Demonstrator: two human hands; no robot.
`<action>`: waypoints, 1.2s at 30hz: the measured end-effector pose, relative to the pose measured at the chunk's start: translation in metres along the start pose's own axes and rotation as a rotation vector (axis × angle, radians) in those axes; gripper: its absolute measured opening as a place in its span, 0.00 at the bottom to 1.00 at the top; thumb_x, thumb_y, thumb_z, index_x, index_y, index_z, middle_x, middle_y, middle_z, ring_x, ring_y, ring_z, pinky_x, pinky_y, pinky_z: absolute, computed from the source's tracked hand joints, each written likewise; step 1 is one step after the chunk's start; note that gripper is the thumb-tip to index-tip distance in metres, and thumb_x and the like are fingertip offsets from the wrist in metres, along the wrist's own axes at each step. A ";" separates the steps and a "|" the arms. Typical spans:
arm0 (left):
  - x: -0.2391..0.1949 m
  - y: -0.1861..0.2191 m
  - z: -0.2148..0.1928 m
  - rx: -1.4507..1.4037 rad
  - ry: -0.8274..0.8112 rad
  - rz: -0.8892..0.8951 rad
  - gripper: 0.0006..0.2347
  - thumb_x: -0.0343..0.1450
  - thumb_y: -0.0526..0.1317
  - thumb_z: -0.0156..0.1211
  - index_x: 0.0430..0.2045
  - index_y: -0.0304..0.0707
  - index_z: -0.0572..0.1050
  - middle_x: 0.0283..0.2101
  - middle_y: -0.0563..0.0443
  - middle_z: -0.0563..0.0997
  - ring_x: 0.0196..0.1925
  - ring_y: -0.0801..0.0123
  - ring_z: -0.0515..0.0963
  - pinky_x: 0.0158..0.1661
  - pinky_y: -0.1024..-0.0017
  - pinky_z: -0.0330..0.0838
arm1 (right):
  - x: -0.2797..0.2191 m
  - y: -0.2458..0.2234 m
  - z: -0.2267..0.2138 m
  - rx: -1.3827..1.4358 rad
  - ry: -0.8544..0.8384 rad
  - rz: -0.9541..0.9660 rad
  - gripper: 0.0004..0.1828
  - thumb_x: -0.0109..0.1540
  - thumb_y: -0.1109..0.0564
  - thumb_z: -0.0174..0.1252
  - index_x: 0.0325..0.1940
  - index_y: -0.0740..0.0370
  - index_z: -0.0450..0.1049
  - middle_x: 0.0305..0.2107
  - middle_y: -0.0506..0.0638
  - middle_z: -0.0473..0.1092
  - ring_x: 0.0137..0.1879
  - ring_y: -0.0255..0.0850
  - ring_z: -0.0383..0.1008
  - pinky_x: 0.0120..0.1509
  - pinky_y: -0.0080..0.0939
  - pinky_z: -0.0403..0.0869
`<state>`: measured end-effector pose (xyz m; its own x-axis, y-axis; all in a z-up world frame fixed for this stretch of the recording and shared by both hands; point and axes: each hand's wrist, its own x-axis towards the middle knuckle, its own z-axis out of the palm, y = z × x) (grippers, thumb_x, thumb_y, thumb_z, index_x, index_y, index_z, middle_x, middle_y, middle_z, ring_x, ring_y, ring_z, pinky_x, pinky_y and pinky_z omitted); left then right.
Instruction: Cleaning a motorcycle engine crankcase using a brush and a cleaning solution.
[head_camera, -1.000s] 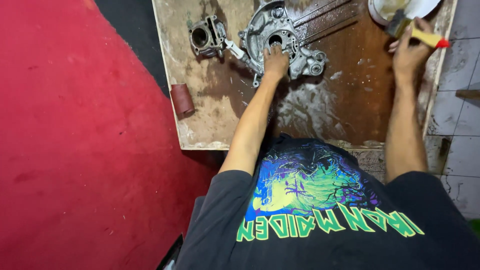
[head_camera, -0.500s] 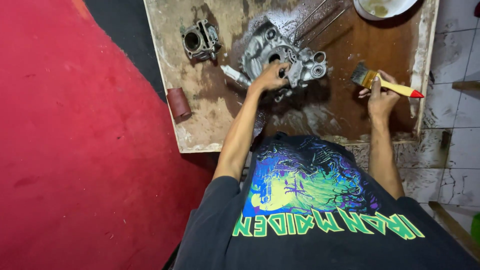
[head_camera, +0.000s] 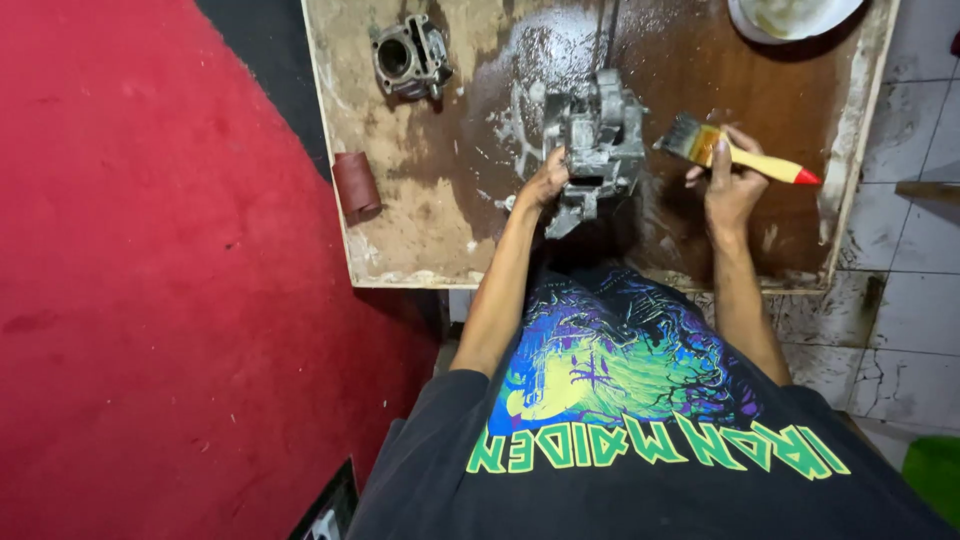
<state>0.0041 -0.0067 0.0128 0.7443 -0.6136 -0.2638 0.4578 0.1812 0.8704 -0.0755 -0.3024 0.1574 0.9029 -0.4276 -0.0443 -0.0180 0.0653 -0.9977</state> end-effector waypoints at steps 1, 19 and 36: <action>-0.002 0.000 0.003 -0.003 0.005 -0.001 0.35 0.66 0.57 0.70 0.62 0.28 0.70 0.59 0.44 0.78 0.60 0.62 0.75 0.63 0.62 0.71 | 0.003 -0.004 0.007 -0.001 -0.004 0.004 0.14 0.77 0.60 0.56 0.63 0.71 0.69 0.48 0.57 0.74 0.38 0.39 0.77 0.38 0.38 0.80; -0.014 0.013 0.042 -0.125 0.046 0.092 0.30 0.62 0.40 0.71 0.60 0.31 0.71 0.57 0.51 0.79 0.59 0.67 0.77 0.63 0.69 0.68 | 0.037 -0.040 0.037 -0.132 -0.249 -0.027 0.05 0.73 0.63 0.54 0.48 0.71 0.71 0.33 0.51 0.74 0.28 0.35 0.74 0.28 0.34 0.74; -0.028 0.027 0.068 0.454 0.064 0.147 0.26 0.61 0.41 0.76 0.54 0.32 0.77 0.68 0.43 0.71 0.71 0.58 0.68 0.71 0.64 0.59 | 0.011 -0.021 0.031 -0.249 -0.259 -0.203 0.12 0.79 0.55 0.52 0.60 0.67 0.72 0.39 0.52 0.73 0.35 0.36 0.73 0.35 0.35 0.76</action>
<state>-0.0371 -0.0368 0.0714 0.8200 -0.5556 -0.1373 0.0979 -0.1002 0.9901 -0.0520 -0.2801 0.1792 0.9765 -0.1663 0.1374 0.0970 -0.2305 -0.9682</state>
